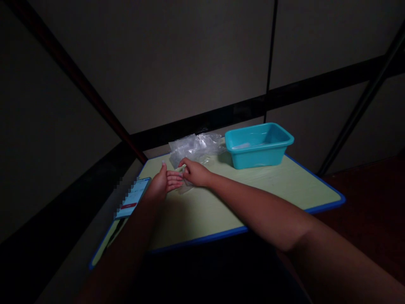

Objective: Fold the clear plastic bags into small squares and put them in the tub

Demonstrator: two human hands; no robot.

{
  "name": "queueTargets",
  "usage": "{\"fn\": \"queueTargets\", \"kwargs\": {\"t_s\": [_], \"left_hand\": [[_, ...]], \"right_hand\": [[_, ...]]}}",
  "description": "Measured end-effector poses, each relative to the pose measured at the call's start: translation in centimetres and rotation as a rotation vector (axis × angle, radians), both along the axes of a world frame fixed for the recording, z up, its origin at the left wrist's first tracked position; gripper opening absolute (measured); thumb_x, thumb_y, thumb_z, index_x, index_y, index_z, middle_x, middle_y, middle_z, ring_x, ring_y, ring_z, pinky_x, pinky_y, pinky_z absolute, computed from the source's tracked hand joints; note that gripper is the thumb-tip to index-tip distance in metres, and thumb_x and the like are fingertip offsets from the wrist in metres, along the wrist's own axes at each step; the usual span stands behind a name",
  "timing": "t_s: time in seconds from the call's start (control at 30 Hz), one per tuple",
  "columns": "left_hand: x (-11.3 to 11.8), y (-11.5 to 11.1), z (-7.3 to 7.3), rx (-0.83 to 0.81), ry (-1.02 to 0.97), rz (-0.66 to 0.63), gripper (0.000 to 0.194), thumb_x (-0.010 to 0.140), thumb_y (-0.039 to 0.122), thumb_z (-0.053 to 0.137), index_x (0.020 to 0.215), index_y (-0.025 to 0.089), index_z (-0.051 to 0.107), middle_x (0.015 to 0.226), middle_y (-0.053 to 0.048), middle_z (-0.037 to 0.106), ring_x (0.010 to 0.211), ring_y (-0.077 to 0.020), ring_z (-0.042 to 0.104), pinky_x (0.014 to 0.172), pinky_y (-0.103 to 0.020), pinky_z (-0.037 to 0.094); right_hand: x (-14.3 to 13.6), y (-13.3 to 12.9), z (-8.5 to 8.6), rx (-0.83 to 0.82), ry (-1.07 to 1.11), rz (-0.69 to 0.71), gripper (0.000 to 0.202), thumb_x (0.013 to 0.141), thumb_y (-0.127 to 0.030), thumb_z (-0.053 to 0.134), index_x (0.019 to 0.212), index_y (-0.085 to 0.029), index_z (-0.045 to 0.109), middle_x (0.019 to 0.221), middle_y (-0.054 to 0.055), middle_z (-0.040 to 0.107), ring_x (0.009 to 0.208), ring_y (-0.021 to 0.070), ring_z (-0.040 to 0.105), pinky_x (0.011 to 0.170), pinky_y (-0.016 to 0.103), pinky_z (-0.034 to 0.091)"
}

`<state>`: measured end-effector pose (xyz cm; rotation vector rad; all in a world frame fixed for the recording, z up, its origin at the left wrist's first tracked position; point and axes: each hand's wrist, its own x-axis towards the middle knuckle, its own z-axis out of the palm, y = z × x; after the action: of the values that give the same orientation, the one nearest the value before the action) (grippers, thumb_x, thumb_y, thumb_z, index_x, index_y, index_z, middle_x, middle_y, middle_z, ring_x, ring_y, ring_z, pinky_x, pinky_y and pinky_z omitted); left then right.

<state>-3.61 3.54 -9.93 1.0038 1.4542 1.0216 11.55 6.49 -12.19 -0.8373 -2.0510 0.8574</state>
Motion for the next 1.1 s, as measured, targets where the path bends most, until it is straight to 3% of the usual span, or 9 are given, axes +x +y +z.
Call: {"fn": "queueTargets", "kwargs": {"t_s": [0.3,0.63,0.83,0.97,1.03,1.1], "left_hand": [[0.0,-0.1,-0.8,-0.047,-0.081,-0.053,0.035,0.084,0.043,0.054,0.071,0.011,0.06,0.055,-0.004,0.062,0.048,-0.0114,0.061,0.05,-0.02,0.05],[0.4,-0.3,-0.8,-0.062,-0.043,-0.081,0.036,0.088,0.043,0.047,0.075,0.012,0.062,0.064,-0.005,0.067,0.052,-0.0112,0.063,0.052,-0.02,0.05],[0.7,0.0,-1.0,-0.077,-0.105,-0.053,0.028,0.086,0.034,0.05,0.072,0.012,0.061,0.06,-0.006,0.066,0.051,-0.0146,0.065,0.054,-0.024,0.053],[0.9,0.0,-1.0,-0.088,-0.075,-0.058,0.016,0.081,0.023,0.055,0.072,0.011,0.061,0.057,-0.006,0.066,0.05,-0.0149,0.065,0.052,-0.022,0.052],[0.9,0.0,-1.0,-0.089,-0.056,-0.046,0.014,0.081,0.02,0.053,0.072,0.012,0.06,0.056,-0.005,0.066,0.052,-0.0145,0.065,0.053,-0.021,0.052],[0.9,0.0,-1.0,-0.079,-0.05,-0.027,0.015,0.082,0.017,0.051,0.071,0.013,0.06,0.054,-0.003,0.064,0.051,-0.0138,0.064,0.055,-0.021,0.052]], "right_hand": [[-0.3,-0.3,-0.2,0.011,0.025,0.068,0.025,0.077,-0.009,0.047,0.102,-0.016,0.048,0.061,-0.009,0.047,0.057,0.0086,0.046,0.057,0.02,0.034],[-0.1,0.3,-0.2,-0.095,0.017,0.059,0.025,0.077,-0.003,0.042,0.095,-0.015,0.055,0.062,-0.006,0.053,0.059,0.009,0.048,0.058,0.019,0.036],[0.1,-0.3,0.8,-0.011,-0.066,0.068,0.016,0.079,-0.006,0.043,0.08,-0.013,0.057,0.07,-0.001,0.059,0.065,0.0094,0.051,0.064,0.021,0.037],[0.4,-1.0,2.0,0.112,-0.242,0.007,0.014,0.082,-0.014,0.045,0.08,-0.014,0.059,0.071,0.001,0.061,0.065,0.0112,0.053,0.062,0.022,0.035],[0.6,-1.5,2.6,0.195,-0.369,-0.087,0.019,0.085,-0.027,0.046,0.085,-0.015,0.06,0.075,0.004,0.063,0.068,0.0141,0.055,0.062,0.023,0.036],[0.9,-2.0,3.0,0.25,-0.505,-0.172,0.037,0.082,-0.047,0.05,0.096,-0.015,0.061,0.087,0.01,0.064,0.078,0.0197,0.058,0.066,0.027,0.039]]}}
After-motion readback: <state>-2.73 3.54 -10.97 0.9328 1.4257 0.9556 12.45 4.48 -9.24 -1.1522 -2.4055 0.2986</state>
